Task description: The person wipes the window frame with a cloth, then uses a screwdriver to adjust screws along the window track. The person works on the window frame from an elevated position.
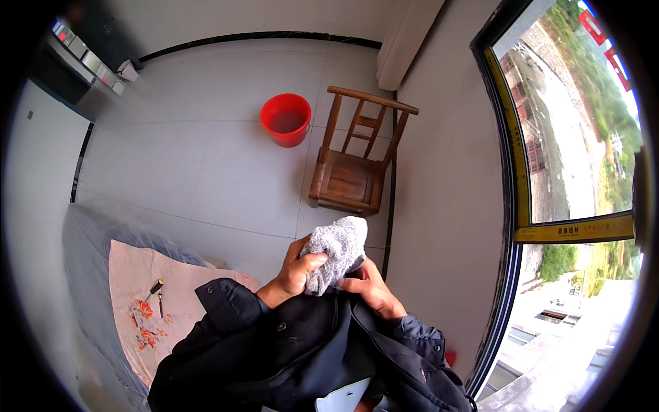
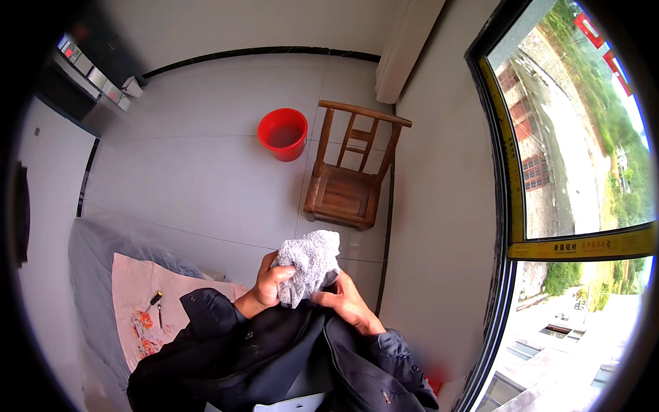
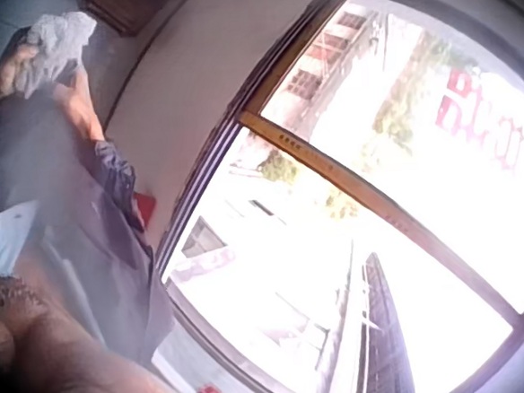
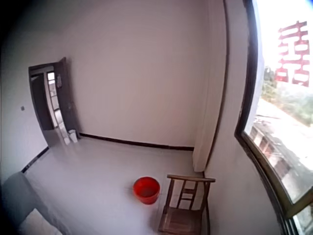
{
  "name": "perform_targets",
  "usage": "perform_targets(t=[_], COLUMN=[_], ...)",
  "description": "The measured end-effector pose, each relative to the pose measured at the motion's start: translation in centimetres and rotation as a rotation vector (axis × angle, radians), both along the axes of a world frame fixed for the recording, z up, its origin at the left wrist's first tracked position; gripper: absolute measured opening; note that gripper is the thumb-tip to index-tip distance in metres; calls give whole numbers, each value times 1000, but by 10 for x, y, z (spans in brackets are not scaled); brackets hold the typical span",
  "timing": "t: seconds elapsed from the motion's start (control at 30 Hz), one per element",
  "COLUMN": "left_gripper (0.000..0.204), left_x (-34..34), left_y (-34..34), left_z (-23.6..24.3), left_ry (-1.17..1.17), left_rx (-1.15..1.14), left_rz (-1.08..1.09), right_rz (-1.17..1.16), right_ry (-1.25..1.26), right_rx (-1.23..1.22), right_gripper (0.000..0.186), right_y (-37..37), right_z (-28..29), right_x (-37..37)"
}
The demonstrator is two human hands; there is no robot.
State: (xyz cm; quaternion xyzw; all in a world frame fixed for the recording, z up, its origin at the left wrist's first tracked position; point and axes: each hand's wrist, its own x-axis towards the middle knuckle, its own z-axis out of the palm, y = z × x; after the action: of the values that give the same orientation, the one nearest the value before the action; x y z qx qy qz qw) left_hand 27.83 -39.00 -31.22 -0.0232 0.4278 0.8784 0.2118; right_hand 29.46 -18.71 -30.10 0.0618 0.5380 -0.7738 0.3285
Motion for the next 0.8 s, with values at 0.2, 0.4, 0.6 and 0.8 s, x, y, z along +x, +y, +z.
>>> perform_targets(t=[0.2,0.4,0.6,0.8], left_gripper=[53,65,62,60], left_x=[9,8,33,81], left_y=[27,21,-15,-62], left_z=[-11,-23,-58,-85], left_ry=[79,63,-197,-410], left_rx=[-299,-630,-699,-803], left_rz=[20,3,226,290], right_rz=[91,68,-63,-306], right_ry=[69,39,66,297], right_rx=[263,352,342,463], right_gripper=[40,33,25,9], right_y=[12,14,16,21], right_z=[-12,-32,-62,-92], right_x=[-7,-7,-47,-120])
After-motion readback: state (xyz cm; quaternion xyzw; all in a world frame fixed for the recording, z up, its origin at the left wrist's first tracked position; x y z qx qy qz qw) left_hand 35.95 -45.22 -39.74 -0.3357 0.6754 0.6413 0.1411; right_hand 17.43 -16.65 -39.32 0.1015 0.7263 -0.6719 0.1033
